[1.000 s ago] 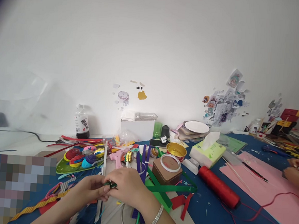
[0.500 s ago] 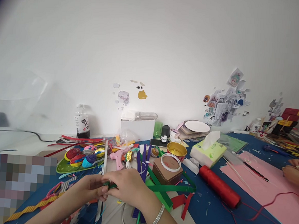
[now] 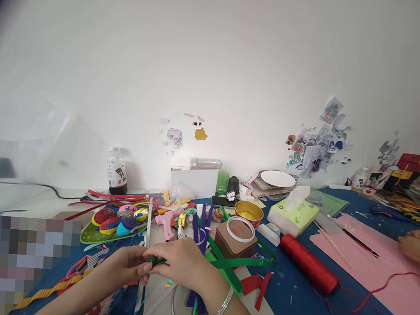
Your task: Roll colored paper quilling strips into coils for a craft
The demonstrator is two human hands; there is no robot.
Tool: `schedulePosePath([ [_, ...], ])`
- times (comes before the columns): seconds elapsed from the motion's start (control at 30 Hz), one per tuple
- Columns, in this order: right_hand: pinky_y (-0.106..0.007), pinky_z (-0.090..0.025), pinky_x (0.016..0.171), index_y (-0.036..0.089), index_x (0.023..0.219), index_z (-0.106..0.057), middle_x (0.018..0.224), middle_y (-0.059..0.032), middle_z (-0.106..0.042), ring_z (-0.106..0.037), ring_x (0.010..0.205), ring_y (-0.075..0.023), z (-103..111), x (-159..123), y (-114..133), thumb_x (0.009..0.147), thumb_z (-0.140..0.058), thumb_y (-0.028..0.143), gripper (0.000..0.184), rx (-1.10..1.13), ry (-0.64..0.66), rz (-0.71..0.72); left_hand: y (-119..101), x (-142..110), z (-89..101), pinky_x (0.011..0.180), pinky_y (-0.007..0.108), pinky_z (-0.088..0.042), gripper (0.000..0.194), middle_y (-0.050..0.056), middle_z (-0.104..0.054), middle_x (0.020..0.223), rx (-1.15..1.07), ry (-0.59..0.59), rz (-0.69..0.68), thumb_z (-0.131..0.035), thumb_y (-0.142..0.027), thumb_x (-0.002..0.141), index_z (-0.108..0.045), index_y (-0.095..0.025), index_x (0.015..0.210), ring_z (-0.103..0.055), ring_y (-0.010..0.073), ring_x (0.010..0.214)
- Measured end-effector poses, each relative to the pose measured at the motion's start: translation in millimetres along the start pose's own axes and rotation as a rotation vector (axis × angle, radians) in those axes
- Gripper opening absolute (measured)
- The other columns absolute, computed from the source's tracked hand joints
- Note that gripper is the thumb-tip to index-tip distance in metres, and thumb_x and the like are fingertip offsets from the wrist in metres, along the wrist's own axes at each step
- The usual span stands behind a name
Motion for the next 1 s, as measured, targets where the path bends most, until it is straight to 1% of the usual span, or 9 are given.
schedulePosePath([
  [0.1,-0.019,-0.039,0.073,0.026,0.103,-0.060,0.099,0.0017,-0.067,-0.062,0.088,-0.0133,-1,-1,-1,0.079,-0.057,0.023,0.024,0.014,0.000,0.015,1,0,2.0,0.055,0.022,-0.041,0.040,-0.002,-0.061,0.057,0.043,-0.020,0.024,-0.065,-0.053,0.062,-0.062,-0.015,0.074,-0.057,0.0151,0.059],
  [0.3,-0.021,-0.033,0.053,0.021,0.086,-0.060,0.076,-0.0002,-0.069,-0.062,0.068,-0.0162,-3,0,-13,0.073,-0.062,0.034,0.018,-0.161,-0.045,-0.139,1,3,-0.5,0.057,0.025,-0.042,0.046,0.000,-0.060,0.057,0.006,-0.019,0.032,-0.061,-0.059,0.061,-0.059,-0.014,0.069,-0.057,0.0162,0.059],
  [0.4,-0.020,-0.032,0.054,0.022,0.091,-0.059,0.076,0.0005,-0.068,-0.062,0.069,-0.0160,-1,1,-11,0.074,-0.062,0.036,0.022,-0.163,-0.031,-0.116,0,2,-0.3,0.058,0.025,-0.042,0.047,-0.001,-0.060,0.058,0.021,-0.019,0.012,-0.058,-0.061,0.063,-0.058,-0.015,0.065,-0.057,0.0159,0.059],
  [0.53,-0.019,-0.036,0.062,0.028,0.103,-0.057,0.087,0.0026,-0.069,-0.062,0.077,-0.0141,1,0,-3,0.078,-0.060,0.028,0.025,-0.099,-0.005,-0.003,2,2,1.6,0.057,0.023,-0.042,0.047,0.000,-0.060,0.060,0.060,-0.021,0.008,-0.056,-0.061,0.065,-0.059,-0.015,0.071,-0.057,0.0156,0.060],
  [0.6,-0.019,-0.035,0.060,0.026,0.098,-0.059,0.087,0.0019,-0.069,-0.062,0.077,-0.0141,0,0,-4,0.078,-0.059,0.027,0.020,-0.120,-0.010,-0.004,3,3,1.6,0.057,0.024,-0.043,0.050,0.000,-0.060,0.059,0.053,-0.028,0.026,-0.057,-0.062,0.063,-0.059,-0.014,0.073,-0.057,0.0163,0.061],
  [0.67,-0.020,-0.033,0.055,0.023,0.090,-0.061,0.078,0.0007,-0.069,-0.062,0.070,-0.0153,-3,0,-8,0.077,-0.059,0.031,0.016,-0.198,-0.015,-0.053,2,3,0.6,0.060,0.025,-0.044,0.051,0.001,-0.060,0.061,0.041,-0.037,0.025,-0.059,-0.063,0.061,-0.060,-0.013,0.074,-0.057,0.0166,0.062],
  [0.77,-0.022,-0.029,0.050,0.021,0.085,-0.060,0.069,0.0005,-0.067,-0.062,0.063,-0.0164,-6,1,-12,0.075,-0.060,0.038,0.020,-0.284,-0.012,-0.106,-4,2,-0.6,0.062,0.025,-0.044,0.048,0.001,-0.061,0.064,0.081,-0.054,-0.012,-0.058,-0.060,0.065,-0.061,-0.013,0.074,-0.057,0.0161,0.063],
  [0.87,-0.021,-0.032,0.054,0.026,0.095,-0.060,0.077,0.0020,-0.069,-0.063,0.070,-0.0160,-5,1,-9,0.076,-0.061,0.039,0.024,-0.240,0.003,-0.073,-7,0,1.9,0.056,0.023,-0.041,0.043,-0.001,-0.057,0.060,0.175,-0.082,-0.035,-0.055,-0.056,0.068,-0.061,-0.014,0.072,-0.053,0.0149,0.059],
  [1.0,-0.019,-0.036,0.063,0.032,0.106,-0.057,0.093,0.0043,-0.068,-0.063,0.081,-0.0128,-5,0,-2,0.082,-0.056,0.029,0.024,-0.166,0.067,0.036,-5,-2,5.0,0.051,0.022,-0.038,0.040,-0.003,-0.052,0.055,0.200,-0.093,0.014,-0.058,-0.055,0.066,-0.058,-0.015,0.068,-0.049,0.0137,0.054],
])
Point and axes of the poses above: each hand's wrist, its own x-axis towards the middle knuckle, its own z-axis out of the back of the hand, y = z × x, the point moved 9 cm from there along x, towards the middle knuckle
